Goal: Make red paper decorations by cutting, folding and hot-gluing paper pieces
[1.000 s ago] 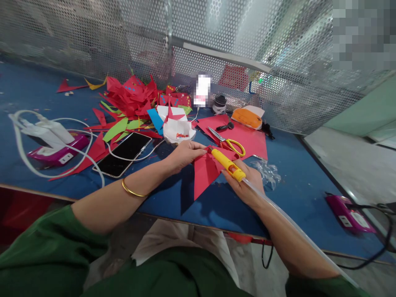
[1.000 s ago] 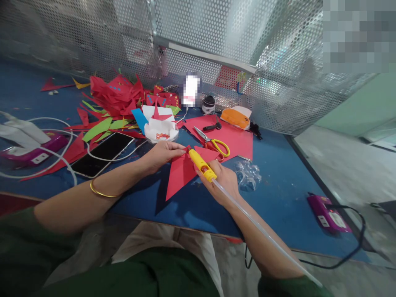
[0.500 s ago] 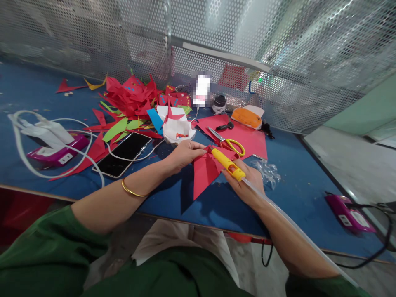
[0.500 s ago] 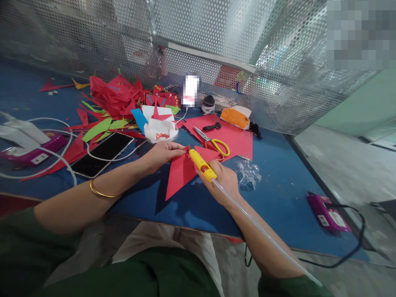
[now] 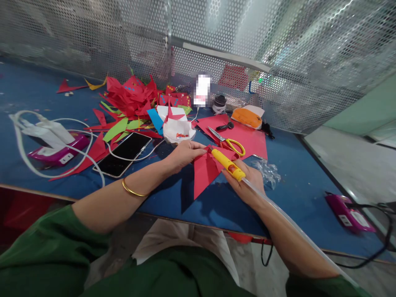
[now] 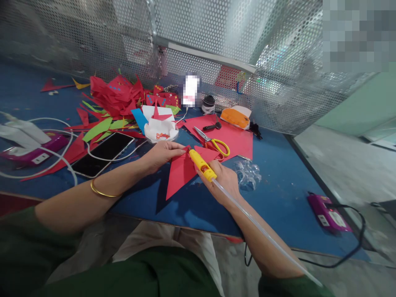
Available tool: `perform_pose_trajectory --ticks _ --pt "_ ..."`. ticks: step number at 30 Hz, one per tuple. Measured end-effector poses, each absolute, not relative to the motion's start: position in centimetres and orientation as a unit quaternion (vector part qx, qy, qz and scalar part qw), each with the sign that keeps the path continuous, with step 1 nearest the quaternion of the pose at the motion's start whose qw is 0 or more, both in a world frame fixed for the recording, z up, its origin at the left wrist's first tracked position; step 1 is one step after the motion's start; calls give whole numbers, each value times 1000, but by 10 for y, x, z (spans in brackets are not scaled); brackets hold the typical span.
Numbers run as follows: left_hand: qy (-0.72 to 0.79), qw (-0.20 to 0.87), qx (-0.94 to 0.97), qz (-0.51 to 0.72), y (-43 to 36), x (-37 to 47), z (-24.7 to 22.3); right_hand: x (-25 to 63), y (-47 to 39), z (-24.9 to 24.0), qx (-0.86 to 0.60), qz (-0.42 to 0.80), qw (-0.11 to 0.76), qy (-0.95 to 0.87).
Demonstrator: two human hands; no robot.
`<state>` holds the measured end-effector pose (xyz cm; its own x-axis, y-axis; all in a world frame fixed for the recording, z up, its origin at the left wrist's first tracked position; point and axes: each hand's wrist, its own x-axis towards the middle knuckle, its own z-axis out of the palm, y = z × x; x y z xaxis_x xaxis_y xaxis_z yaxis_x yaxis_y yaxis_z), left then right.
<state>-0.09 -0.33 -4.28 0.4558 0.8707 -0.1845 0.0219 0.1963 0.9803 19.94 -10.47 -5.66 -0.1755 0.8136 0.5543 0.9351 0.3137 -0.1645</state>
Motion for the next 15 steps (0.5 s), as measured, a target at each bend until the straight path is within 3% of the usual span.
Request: perform_pose_trajectory --ticks 15 --pt "397 666 536 335 -2 -1 -46 210 -107 -43 -648 -34 288 -705"
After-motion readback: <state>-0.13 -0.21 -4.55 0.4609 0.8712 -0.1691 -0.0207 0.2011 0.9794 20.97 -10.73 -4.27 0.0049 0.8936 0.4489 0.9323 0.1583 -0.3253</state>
